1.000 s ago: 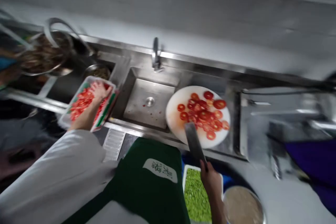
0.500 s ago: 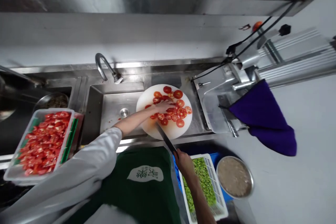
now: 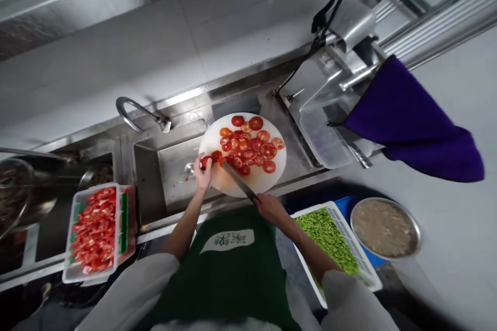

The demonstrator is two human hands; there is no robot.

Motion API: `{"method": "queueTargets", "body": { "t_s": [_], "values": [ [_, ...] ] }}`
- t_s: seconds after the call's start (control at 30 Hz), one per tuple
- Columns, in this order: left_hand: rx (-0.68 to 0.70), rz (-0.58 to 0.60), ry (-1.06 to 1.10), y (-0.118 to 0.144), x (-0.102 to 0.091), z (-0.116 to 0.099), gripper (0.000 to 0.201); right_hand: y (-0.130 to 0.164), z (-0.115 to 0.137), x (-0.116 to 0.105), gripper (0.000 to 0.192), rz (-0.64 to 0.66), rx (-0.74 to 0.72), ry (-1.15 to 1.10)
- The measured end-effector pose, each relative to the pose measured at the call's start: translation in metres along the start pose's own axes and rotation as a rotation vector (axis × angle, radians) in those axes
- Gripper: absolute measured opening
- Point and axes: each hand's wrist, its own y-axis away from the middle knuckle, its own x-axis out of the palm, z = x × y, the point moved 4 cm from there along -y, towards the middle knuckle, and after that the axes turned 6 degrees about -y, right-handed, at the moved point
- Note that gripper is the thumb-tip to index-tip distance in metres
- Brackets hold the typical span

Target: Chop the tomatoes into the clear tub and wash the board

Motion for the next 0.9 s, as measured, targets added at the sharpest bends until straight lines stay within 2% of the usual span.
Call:
{"method": "queueTargets", "body": {
  "t_s": [0.13, 0.2, 0.27, 0.4, 0.53, 0.67, 0.9],
  "values": [
    [0.045, -0.107, -0.08, 0.044, 0.015, 0.004, 0.044, -0.014, 0.029, -0.007, 0.042, 0.015, -0.003, 0.085],
    [0.055, -0.132, -0.107, 0.05, 0.017, 0.005, 0.042, -0.018, 0.042, -0.007, 0.044, 0.013, -0.028, 0.107],
    [0.044, -0.126, -0.13, 0.051, 0.011, 0.007, 0.04, -0.02, 0.051, -0.008, 0.046, 0.014, -0.051, 0.127],
    [0.038, -0.045, -0.15, 0.058, -0.011, 0.014, 0.04, -0.022, 0.058, -0.007, 0.047, 0.011, -0.108, 0.172],
    [0.196, 0.107, -0.294, 0.074, -0.025, 0.015, 0.043, -0.024, 0.057, -0.004, 0.043, 0.022, -0.178, 0.242],
    [0.247, 0.184, -0.404, 0.079, -0.03, 0.019, 0.043, -0.019, 0.059, -0.003, 0.04, 0.041, -0.202, 0.301],
    [0.257, 0.275, -0.483, 0.079, -0.029, 0.028, 0.04, 0.016, 0.064, -0.008, 0.041, 0.056, -0.188, 0.287]
  ]
}}
